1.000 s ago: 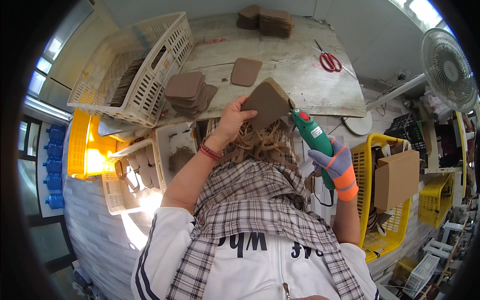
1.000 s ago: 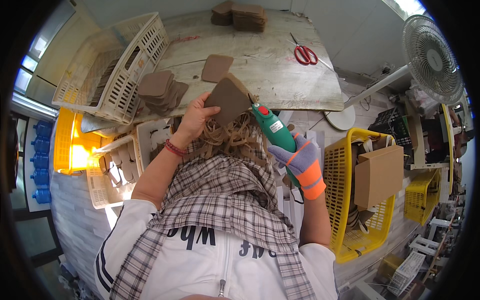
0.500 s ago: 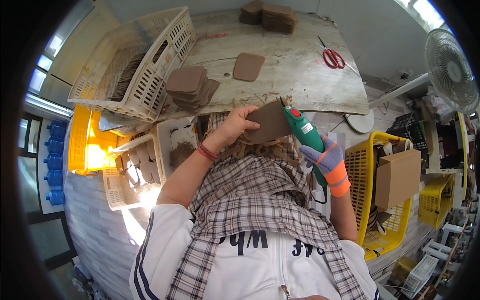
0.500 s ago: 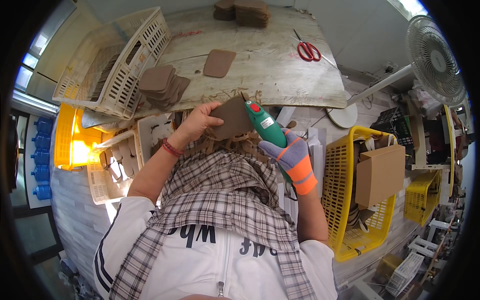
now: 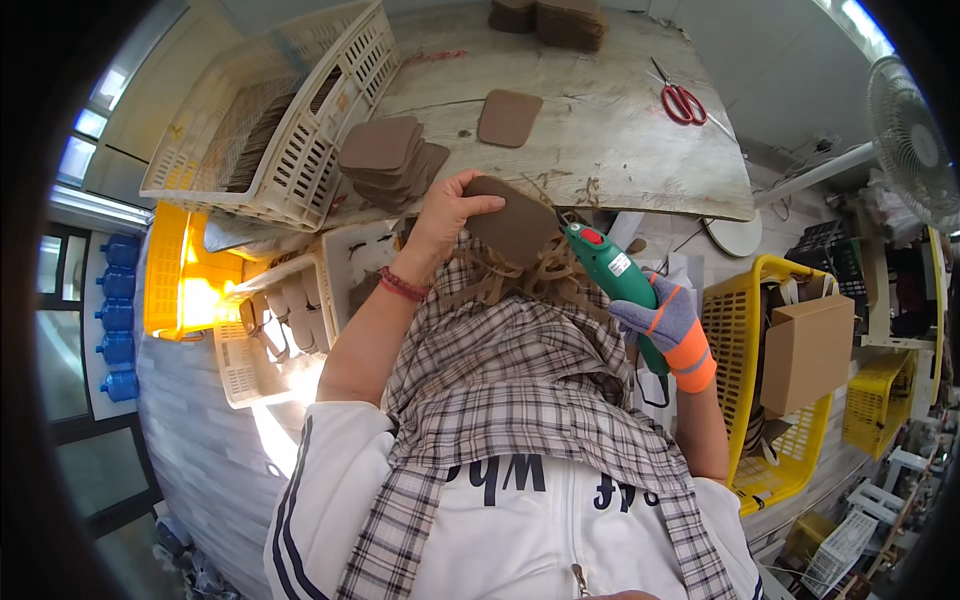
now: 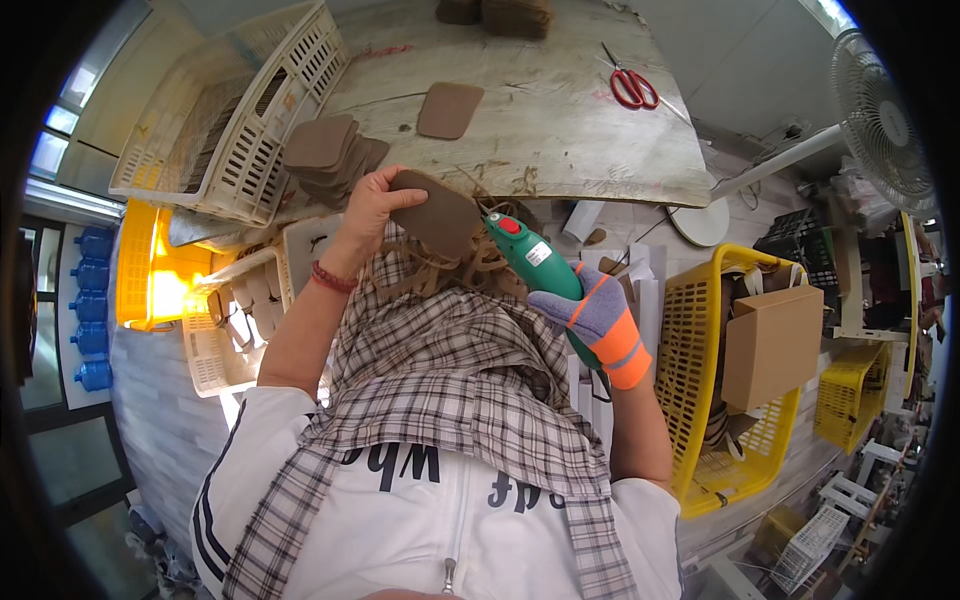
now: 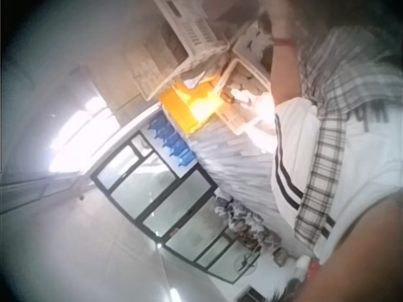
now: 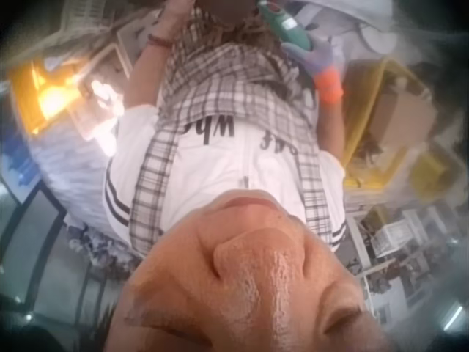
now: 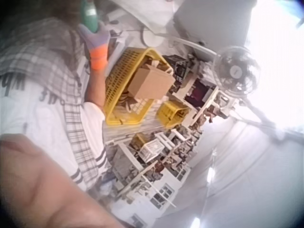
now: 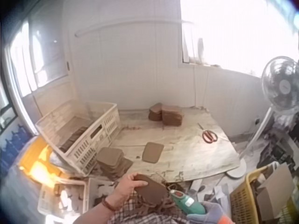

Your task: The person uses a rotary tool to smooth and round the edges of rectangular cork pieces. They handle the pieces one at a time, rotating them to work on all sides, and place the finished pieces into a white plastic basket.

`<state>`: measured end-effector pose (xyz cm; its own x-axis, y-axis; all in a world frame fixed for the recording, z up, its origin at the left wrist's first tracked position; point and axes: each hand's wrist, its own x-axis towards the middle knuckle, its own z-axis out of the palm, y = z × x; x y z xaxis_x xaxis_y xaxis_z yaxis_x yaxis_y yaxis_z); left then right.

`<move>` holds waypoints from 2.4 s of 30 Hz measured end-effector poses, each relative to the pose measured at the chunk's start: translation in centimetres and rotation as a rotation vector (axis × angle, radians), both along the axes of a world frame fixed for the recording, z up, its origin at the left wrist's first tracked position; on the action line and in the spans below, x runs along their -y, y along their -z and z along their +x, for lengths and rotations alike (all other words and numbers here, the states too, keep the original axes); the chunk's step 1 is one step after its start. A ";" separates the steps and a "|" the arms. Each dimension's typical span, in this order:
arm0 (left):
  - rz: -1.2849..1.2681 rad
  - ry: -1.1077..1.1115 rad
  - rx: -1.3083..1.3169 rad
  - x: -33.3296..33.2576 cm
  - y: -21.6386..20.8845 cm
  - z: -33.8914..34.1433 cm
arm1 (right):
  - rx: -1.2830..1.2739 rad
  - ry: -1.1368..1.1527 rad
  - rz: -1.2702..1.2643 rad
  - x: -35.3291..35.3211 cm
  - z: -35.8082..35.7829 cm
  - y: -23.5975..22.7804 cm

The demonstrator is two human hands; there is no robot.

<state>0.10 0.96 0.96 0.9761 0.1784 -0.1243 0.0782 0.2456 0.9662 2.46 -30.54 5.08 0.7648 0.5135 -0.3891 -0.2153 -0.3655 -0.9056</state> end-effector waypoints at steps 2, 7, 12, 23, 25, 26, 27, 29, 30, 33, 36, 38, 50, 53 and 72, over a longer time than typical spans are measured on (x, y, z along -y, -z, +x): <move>-0.016 0.007 -0.004 0.0 -0.3 0.0 | 0.010 -0.021 0.000 0.1 0.1 0.5; 0.056 0.075 -0.037 0.2 -0.3 -0.1 | 0.034 -0.042 0.011 -0.1 -0.2 0.7; 0.148 0.182 -0.065 0.9 -0.4 0.0 | 0.061 -0.046 0.003 -0.6 -0.4 1.2; 0.217 0.467 -0.165 2.4 0.1 0.7 | 0.101 -0.054 0.002 -2.9 0.0 0.8; 0.119 0.370 -0.210 2.0 0.9 0.9 | 0.092 0.012 0.054 -3.2 0.2 0.9; 0.069 0.321 -0.232 1.8 1.1 0.9 | 0.110 0.061 0.057 -3.1 0.4 1.1; -0.028 0.179 -0.194 1.5 0.9 0.9 | 0.128 0.112 0.059 -2.9 0.8 1.3; -0.212 -0.108 -0.112 0.2 0.1 0.4 | 0.067 0.200 0.109 -2.0 1.3 2.5; -0.248 -0.184 -0.070 -0.4 0.2 0.3 | 0.056 0.216 0.101 -1.7 1.2 2.5; -0.411 -0.322 -0.017 -0.1 0.5 -0.5 | 0.068 0.201 0.058 -1.8 0.5 3.0; -0.516 -0.332 0.005 0.9 0.5 -1.0 | 0.053 0.167 0.011 -2.9 -0.2 2.6; -0.537 -0.338 0.029 1.3 0.1 -1.3 | 0.107 0.171 0.023 -3.1 -0.1 3.1; -0.468 -0.433 0.227 0.6 -1.3 -2.4 | 0.115 0.155 0.048 -3.8 -0.8 3.1; -0.363 -0.371 0.266 0.4 -1.3 -2.6 | 0.108 0.138 0.094 -4.0 -0.8 1.1; -0.192 -0.297 0.242 1.2 -0.8 -2.2 | 0.157 0.151 0.097 -3.3 -1.2 -0.8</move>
<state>-2.08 -0.29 1.75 0.8908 0.4523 0.0437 -0.2466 0.4004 0.8825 1.26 -27.24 5.84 0.8829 0.4180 -0.2141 -0.1151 -0.2495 -0.9615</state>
